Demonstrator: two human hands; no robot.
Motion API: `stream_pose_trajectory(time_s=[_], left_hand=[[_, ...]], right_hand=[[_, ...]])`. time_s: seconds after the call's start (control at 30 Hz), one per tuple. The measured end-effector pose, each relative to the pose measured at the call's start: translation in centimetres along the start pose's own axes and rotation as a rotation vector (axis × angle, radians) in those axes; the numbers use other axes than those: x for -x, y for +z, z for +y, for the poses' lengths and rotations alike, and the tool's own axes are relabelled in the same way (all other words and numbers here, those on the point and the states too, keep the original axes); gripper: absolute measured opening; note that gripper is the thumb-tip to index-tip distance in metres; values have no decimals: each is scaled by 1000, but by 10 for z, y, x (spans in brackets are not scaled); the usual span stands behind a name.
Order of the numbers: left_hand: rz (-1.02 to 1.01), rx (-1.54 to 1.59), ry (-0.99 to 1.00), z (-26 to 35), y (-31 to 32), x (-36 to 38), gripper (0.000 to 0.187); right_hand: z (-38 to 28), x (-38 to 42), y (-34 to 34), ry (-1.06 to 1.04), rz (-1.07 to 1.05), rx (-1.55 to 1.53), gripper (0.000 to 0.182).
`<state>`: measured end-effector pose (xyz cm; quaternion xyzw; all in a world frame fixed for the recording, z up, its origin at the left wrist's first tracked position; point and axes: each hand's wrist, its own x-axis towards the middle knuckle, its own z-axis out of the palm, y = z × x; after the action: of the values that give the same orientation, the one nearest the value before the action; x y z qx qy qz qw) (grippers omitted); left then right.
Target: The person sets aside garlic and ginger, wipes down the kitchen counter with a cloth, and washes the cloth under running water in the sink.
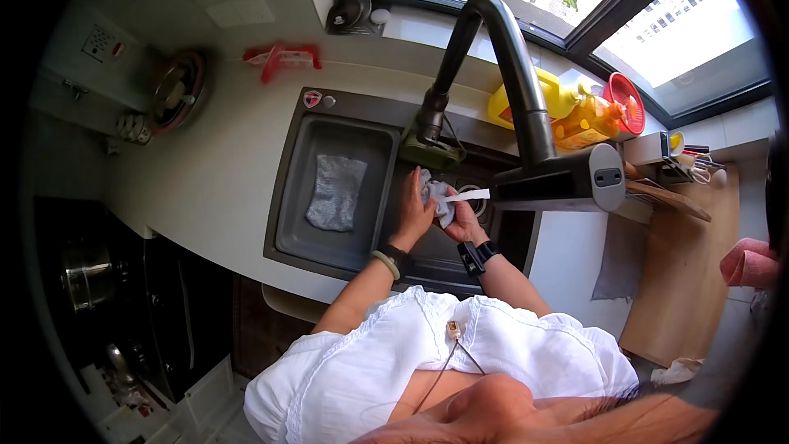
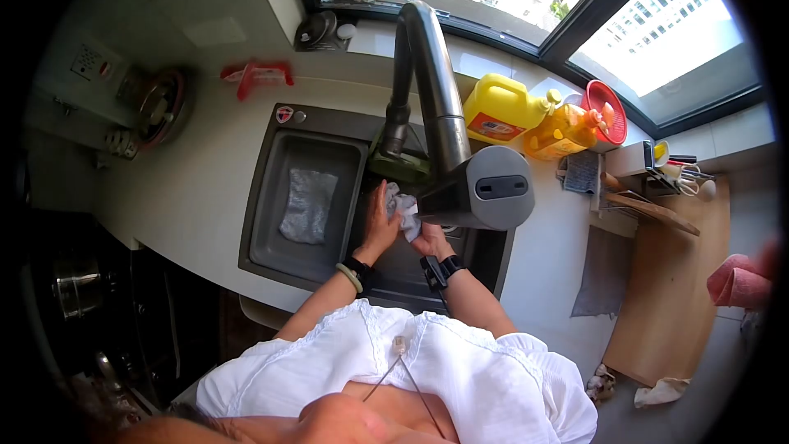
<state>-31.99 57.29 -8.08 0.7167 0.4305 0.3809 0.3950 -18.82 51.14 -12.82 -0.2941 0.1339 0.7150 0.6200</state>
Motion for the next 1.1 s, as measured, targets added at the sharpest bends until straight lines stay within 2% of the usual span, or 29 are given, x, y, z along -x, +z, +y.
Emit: stream_pose_trajectory(time_s=[0.07,0.17,0.27,0.4,0.57,0.67,0.77,0.8,0.87,0.9,0.97,1.0,1.07,1.1], left_hand=[[-189,-7,11,3,-3,2,63],[-225,-14,-188,30,-3,6,57],[-239,-109,-163,12,7,9,54],[-184,-106,-243,1,17,14,43],[-193,-188,-273,15,9,5,30],[-123,-148,-217,10,11,6,32],[-156,-191,-297,-15,23,9,36],[-188,-42,-419,-33,30,14,39],[-250,261,-656,-64,37,22,43],[-201,369,-764,-65,30,20,43],[-97,585,-978,-62,11,17,44],[-175,621,-1043,-50,-5,11,44],[-330,691,-1171,-16,-35,-5,46],[-265,645,-1102,-13,-32,-2,47]], right_hand=[[-3,6,12,29,-15,26,40],[1,9,23,48,44,63,41],[4,6,19,44,147,182,42],[6,16,36,84,231,362,36],[17,21,48,-36,352,566,26],[16,23,49,-25,395,707,25],[12,33,66,25,516,883,27],[11,35,70,43,570,953,28],[11,25,45,-51,412,906,27],[8,22,34,-97,333,880,28],[-9,29,46,20,220,657,29],[-16,33,50,81,164,545,29],[-28,41,44,56,110,692,28],[-37,53,58,78,70,819,26]])
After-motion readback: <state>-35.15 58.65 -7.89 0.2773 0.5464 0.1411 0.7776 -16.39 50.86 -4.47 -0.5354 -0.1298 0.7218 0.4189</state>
